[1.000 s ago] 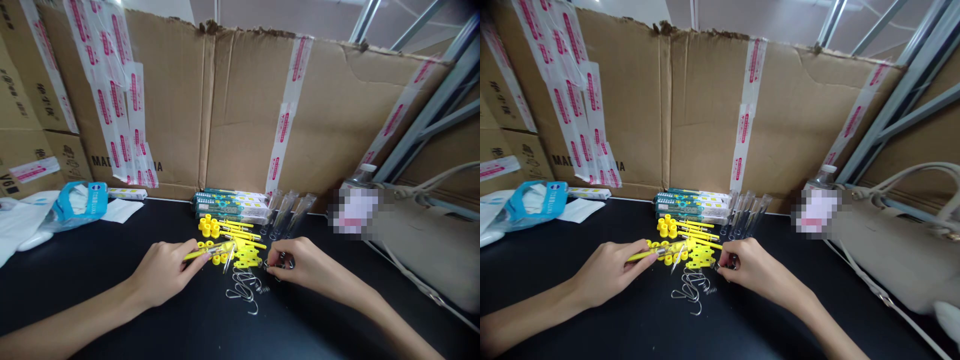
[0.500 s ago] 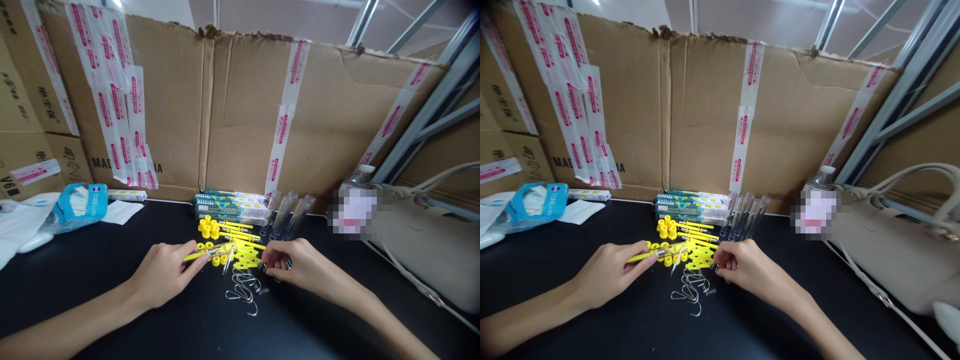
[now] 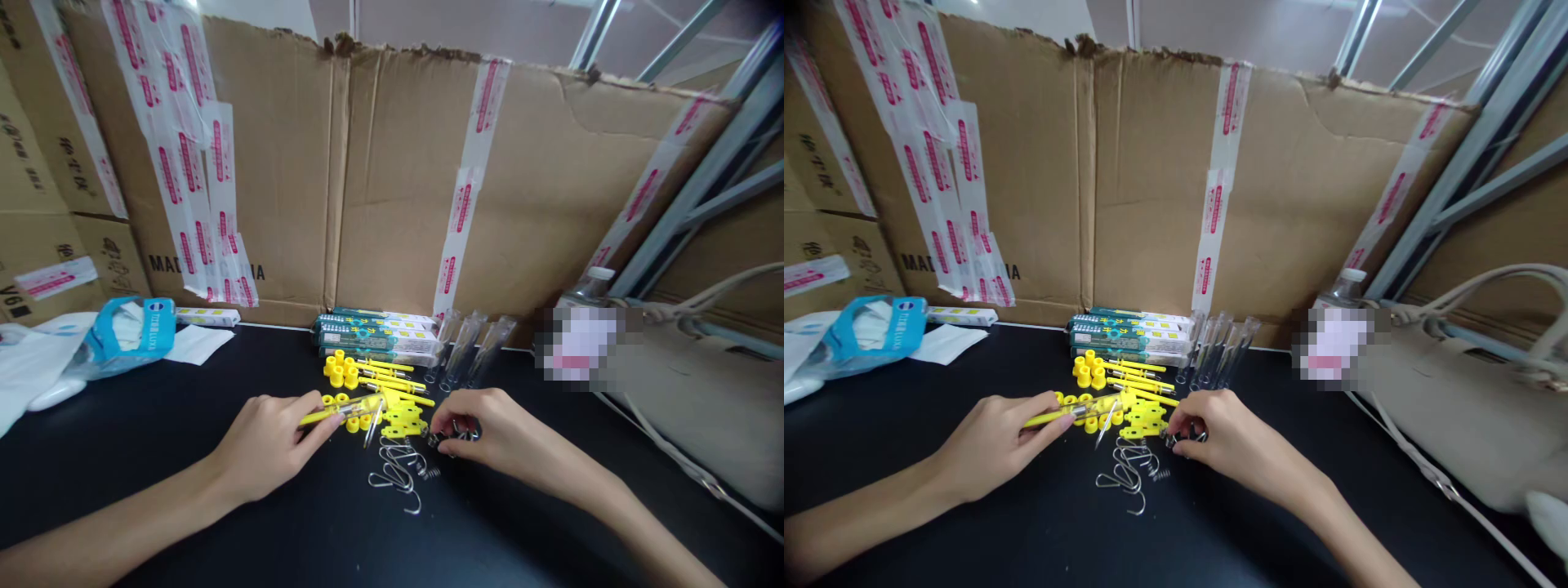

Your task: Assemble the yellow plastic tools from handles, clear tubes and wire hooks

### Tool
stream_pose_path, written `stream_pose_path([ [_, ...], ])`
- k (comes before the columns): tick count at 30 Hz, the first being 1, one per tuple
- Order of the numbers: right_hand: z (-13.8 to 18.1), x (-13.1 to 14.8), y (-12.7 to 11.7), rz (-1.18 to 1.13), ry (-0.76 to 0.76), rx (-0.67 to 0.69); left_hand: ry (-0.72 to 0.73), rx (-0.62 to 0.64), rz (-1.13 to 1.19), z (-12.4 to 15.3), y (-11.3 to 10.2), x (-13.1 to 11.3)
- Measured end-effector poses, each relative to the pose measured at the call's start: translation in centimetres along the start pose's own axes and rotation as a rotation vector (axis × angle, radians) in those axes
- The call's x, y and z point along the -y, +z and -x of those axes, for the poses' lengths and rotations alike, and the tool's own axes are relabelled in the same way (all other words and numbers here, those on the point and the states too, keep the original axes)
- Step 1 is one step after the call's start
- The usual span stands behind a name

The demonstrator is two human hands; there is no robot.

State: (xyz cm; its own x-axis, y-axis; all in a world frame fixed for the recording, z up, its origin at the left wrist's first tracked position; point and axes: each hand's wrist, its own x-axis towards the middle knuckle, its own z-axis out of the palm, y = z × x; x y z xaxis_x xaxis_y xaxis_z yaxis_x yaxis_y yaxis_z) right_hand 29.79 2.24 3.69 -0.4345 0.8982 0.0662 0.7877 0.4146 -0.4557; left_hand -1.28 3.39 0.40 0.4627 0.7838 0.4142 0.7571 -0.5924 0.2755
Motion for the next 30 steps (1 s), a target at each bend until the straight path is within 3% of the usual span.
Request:
stream_pose_path([
  [6,0.5,1.4,-0.6,-0.1,-0.073,0.108,-0.01,0.014,0.008,0.1,-0.2,-0.1],
  [11,0.5,1.7,-0.1,-0.048,-0.1,0.142,-0.006,0.016,0.017,-0.2,-0.3,-0.3],
  [20,1.0,1.5,-1.1,-0.123,-0.018,0.014,0.013,0.012,0.047,0.0,0.1,0.1],
  [26,0.5,0.7,-0.6,-0.076,-0.055,0.016,0.004,0.019,0.028,-0.1,-0.1,0.0],
  [30,0.4,0.6,-0.2,-0.08,0.018,0.033,-0.006,0.002,0.008,0.0,0.0,0.0],
])
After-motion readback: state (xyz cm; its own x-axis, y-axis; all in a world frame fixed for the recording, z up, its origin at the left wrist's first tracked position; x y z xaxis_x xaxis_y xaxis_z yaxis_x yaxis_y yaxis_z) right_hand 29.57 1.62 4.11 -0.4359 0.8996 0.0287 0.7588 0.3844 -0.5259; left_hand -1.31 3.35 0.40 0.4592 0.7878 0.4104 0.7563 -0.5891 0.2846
